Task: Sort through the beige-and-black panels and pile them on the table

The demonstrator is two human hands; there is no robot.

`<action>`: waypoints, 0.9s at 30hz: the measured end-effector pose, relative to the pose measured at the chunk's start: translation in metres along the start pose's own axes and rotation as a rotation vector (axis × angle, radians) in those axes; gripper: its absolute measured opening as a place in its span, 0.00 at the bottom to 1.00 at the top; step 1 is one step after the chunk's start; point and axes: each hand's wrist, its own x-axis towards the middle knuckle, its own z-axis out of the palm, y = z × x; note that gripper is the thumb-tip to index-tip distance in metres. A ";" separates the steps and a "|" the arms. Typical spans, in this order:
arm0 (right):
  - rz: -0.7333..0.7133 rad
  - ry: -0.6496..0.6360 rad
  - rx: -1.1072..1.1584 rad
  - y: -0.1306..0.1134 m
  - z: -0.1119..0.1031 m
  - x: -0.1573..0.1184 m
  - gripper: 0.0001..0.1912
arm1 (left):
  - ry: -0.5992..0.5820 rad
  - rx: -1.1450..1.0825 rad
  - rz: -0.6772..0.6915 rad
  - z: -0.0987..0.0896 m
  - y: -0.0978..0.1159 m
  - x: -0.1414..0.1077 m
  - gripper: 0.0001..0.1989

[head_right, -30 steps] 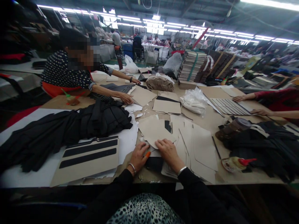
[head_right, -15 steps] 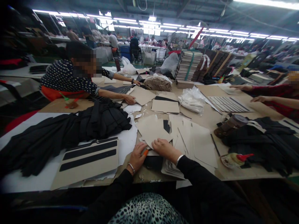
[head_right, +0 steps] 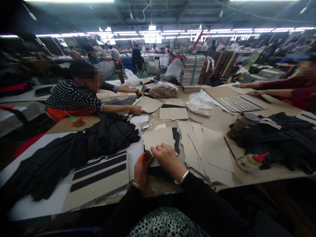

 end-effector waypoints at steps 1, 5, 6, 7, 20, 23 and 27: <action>-0.013 -0.027 0.039 -0.014 -0.002 -0.005 0.07 | -0.036 -0.056 -0.067 0.001 0.007 -0.004 0.25; -0.090 -0.147 0.202 -0.059 0.003 -0.029 0.08 | -0.076 -0.319 -0.504 0.001 0.030 -0.021 0.21; -0.098 -0.157 0.258 -0.065 0.004 -0.036 0.10 | -0.035 -0.335 -0.609 -0.001 0.033 -0.025 0.17; -0.102 -0.162 0.341 -0.067 0.005 -0.043 0.12 | 0.014 -0.316 -0.677 -0.003 0.035 -0.029 0.14; 0.824 -0.067 1.708 -0.044 0.035 -0.127 0.34 | 0.218 -0.056 -0.673 -0.039 0.054 -0.077 0.34; 0.804 -0.138 1.982 -0.049 0.038 -0.115 0.34 | 0.221 0.010 -0.637 -0.035 0.055 -0.080 0.35; 0.936 -0.151 2.095 -0.058 0.047 -0.103 0.36 | 0.189 0.065 -0.630 -0.037 0.060 -0.085 0.34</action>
